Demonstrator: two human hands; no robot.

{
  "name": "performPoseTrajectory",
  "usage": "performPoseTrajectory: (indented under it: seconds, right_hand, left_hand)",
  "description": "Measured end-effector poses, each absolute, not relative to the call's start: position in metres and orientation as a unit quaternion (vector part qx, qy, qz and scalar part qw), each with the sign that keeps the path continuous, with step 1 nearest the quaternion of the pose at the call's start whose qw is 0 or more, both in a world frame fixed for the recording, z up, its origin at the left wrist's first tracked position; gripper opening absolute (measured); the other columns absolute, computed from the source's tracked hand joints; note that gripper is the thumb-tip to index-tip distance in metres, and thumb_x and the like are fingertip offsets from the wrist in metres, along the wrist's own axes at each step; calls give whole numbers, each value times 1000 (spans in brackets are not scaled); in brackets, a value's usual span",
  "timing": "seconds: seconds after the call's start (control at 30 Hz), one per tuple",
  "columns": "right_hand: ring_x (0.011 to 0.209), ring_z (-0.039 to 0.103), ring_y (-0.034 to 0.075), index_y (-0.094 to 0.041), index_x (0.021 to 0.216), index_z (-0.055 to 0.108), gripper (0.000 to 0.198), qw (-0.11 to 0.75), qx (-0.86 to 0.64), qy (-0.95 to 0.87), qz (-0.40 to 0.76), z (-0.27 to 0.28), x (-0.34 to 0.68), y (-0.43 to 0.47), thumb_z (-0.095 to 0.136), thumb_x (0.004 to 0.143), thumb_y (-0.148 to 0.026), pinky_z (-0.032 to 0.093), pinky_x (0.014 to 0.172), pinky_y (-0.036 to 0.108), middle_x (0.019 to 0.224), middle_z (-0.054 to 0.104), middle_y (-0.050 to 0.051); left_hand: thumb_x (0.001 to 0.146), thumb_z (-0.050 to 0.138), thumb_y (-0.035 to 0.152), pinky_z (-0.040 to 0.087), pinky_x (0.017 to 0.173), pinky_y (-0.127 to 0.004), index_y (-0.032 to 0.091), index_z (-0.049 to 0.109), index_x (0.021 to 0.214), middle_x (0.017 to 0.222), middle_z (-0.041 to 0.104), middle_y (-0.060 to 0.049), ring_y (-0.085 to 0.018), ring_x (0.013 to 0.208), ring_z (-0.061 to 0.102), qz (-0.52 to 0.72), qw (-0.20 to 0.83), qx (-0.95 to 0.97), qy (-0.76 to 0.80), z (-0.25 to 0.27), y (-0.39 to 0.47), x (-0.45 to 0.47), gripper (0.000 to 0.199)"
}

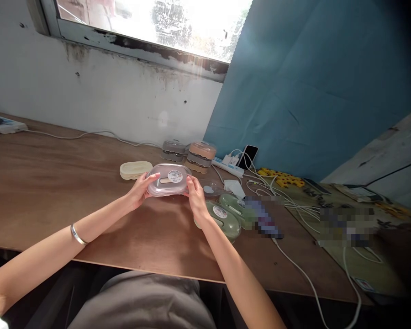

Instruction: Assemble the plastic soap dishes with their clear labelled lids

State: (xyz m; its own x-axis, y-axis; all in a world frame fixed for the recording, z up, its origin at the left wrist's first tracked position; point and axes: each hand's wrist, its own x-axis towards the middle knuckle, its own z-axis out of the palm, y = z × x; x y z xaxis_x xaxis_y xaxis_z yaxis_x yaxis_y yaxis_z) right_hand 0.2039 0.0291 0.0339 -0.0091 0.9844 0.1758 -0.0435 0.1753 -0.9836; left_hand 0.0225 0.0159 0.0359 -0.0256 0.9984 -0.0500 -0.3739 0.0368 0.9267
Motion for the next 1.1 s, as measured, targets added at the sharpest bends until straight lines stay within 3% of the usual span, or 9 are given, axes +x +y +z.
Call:
performPoseTrajectory:
  seconds: [0.4,0.57,0.83,1.1]
  right_hand:
    - [82,58,15,-25,105,61,39,542,-441,-506,506,41,204,24,60,76,-50,48,69,26,102,64,1]
    - [84,57,16,-25,103,62,38,550,-433,-495,514,42,205,24,62,74,-49,48,67,24,101,64,1]
    - [84,56,15,-25,104,61,40,558,-437,-477,520,42,205,26,61,73,-51,47,65,23,101,64,1]
    - [86,57,16,-24,102,61,39,563,-430,-475,523,43,205,24,63,72,-50,47,65,23,102,64,1]
  left_hand:
    - [70,72,32,56,60,-26,18,63,90,80,68,0,-15,67,65,557,639,361,389,37,17,22,26]
    - [69,71,28,56,59,-24,18,62,85,75,68,0,-13,63,64,558,646,351,385,37,17,22,21]
    - [64,75,23,56,62,-25,18,61,90,81,68,-1,-14,67,64,549,655,352,382,37,16,23,30]
    - [64,73,21,55,62,-25,19,62,85,71,66,1,-15,65,64,543,664,348,377,36,16,22,23]
